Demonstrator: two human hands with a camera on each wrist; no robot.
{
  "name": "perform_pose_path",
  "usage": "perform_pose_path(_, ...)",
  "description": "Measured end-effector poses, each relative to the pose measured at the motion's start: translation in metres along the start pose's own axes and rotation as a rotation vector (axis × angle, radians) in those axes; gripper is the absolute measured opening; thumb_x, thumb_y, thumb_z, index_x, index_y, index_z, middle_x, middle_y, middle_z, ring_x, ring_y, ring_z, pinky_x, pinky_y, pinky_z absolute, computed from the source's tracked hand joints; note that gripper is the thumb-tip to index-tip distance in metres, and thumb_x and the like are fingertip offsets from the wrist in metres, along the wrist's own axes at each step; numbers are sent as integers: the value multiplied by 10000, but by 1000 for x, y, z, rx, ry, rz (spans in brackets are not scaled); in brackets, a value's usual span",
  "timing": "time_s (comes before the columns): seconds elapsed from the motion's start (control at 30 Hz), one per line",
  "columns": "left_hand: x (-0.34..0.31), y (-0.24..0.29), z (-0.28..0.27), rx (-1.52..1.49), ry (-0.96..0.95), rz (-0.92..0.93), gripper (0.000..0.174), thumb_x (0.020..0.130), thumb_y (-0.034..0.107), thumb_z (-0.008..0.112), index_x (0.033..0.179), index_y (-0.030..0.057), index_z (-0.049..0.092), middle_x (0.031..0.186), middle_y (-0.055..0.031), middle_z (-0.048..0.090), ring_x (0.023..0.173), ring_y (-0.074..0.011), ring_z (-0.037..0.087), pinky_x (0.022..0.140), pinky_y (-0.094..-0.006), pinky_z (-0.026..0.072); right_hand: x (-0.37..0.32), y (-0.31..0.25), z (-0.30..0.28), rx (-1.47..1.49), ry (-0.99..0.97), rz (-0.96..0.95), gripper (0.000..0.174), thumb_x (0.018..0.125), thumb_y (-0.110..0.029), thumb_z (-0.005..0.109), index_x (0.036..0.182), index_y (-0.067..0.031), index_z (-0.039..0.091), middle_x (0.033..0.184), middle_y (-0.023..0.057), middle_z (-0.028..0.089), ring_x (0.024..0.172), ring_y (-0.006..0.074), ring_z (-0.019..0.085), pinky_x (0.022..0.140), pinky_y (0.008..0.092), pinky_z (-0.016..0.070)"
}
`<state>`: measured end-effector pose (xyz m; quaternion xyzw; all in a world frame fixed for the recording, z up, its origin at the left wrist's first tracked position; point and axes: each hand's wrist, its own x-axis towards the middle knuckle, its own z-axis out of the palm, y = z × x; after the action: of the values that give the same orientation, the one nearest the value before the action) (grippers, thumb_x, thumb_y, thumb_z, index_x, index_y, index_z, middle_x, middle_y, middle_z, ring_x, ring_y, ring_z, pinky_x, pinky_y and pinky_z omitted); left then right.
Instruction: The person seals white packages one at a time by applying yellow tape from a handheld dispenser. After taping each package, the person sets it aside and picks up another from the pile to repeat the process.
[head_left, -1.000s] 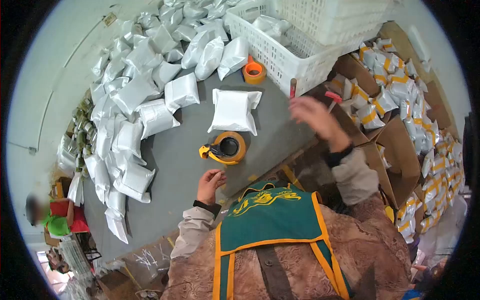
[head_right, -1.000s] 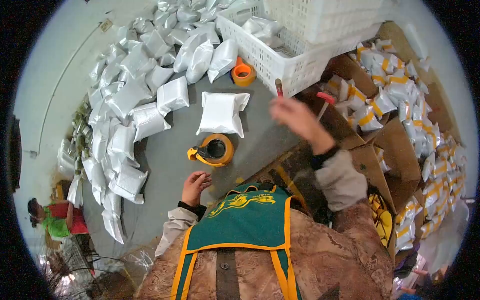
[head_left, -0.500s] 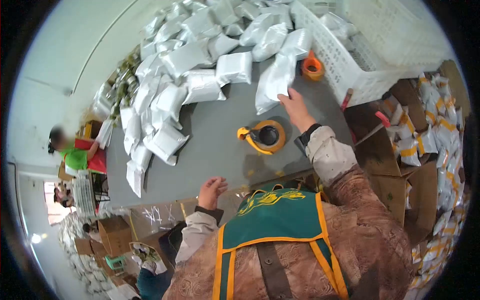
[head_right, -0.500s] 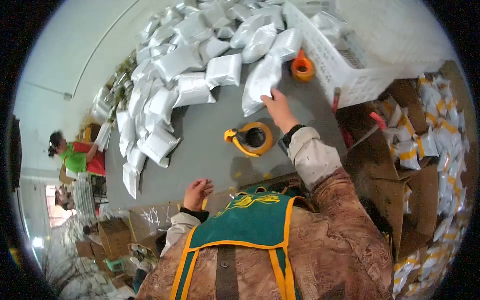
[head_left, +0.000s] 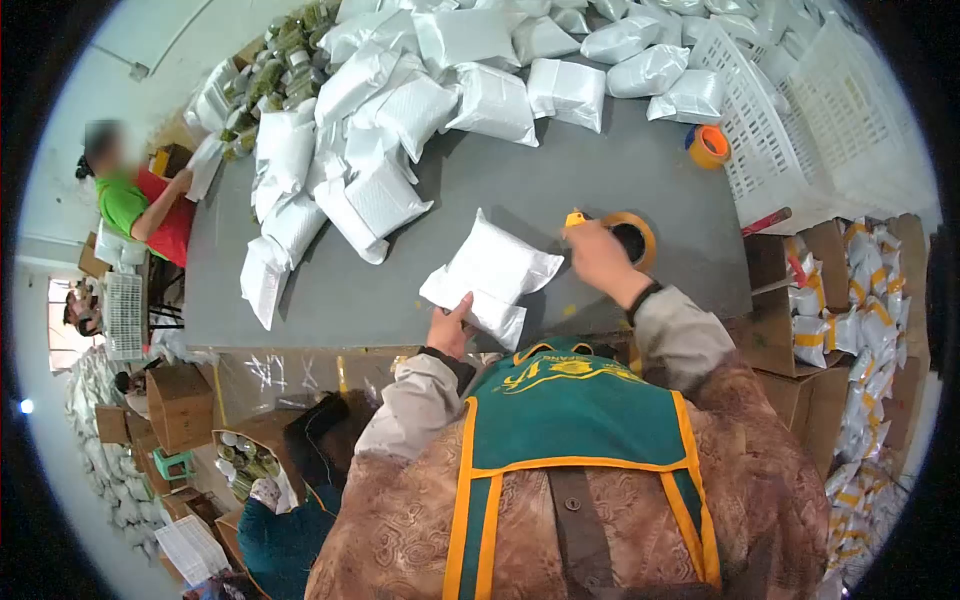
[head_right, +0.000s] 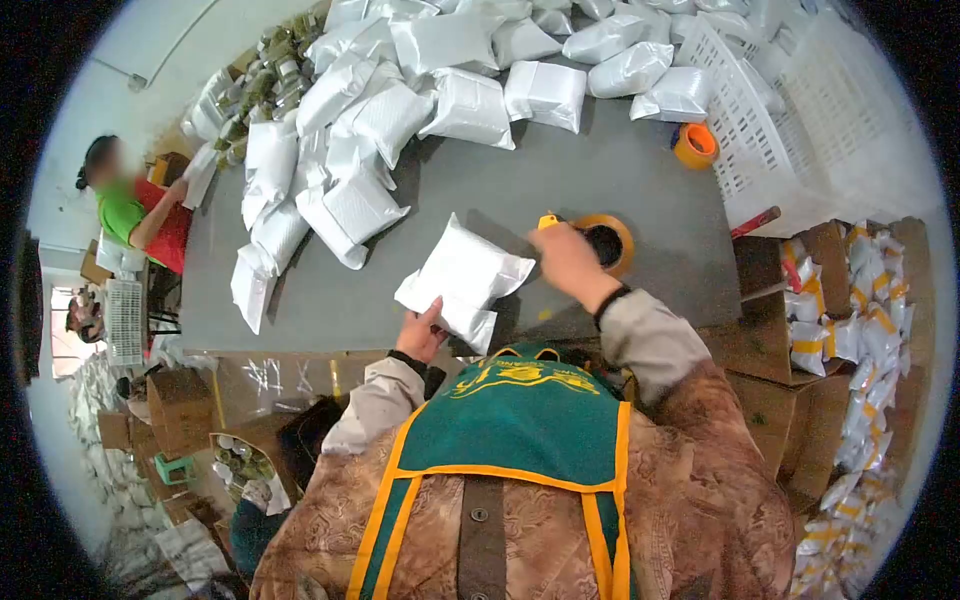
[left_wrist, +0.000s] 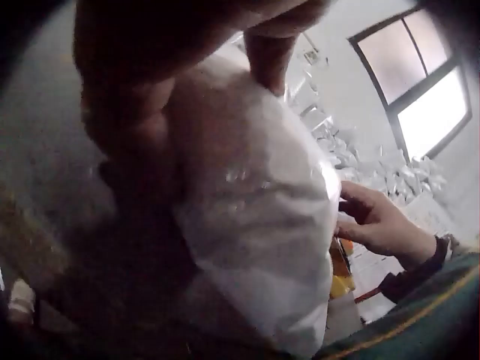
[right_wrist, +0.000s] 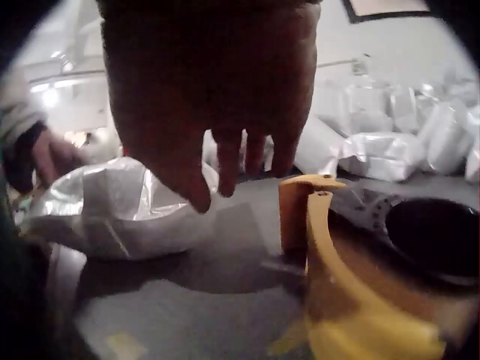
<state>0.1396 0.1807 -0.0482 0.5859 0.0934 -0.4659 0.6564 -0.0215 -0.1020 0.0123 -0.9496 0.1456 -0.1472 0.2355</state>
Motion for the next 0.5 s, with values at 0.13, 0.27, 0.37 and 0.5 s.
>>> perform_pose_path(0.13,-11,-15,23,-73,88,90,649,859,193,707,1356,177,291,1250,-70,507,1104,-255,547,818,-451,502,-47,19,-19,-194,37,412,479,773,-404,712,978,8,582,964,165,627,991,355,564,936,457,420)
perform_pose_path(0.27,-25,-5,50,-75,166,56,527,866,220,700,1278,133,382,1177,-94,543,1036,-252,579,776,-404,532,-59,38,6,-364,-181,313,389,804,-362,681,958,-17,586,929,161,637,970,347,582,1016,562,314)
perform_pose_path(0.37,-15,-11,13,-37,-271,-367,467,865,283,700,1178,23,472,1011,-124,602,881,-268,632,732,-400,550,-55,51,-8,-272,-102,376,342,817,-330,668,939,-21,586,939,163,637,963,350,585,996,539,340)
perform_pose_path(0.5,-55,-7,18,255,-235,-84,324,955,308,570,1078,8,553,873,-117,626,798,-222,631,714,-309,531,-71,24,-68,5,-7,278,355,834,-318,635,983,-1,575,937,193,619,895,387,589,851,456,440)
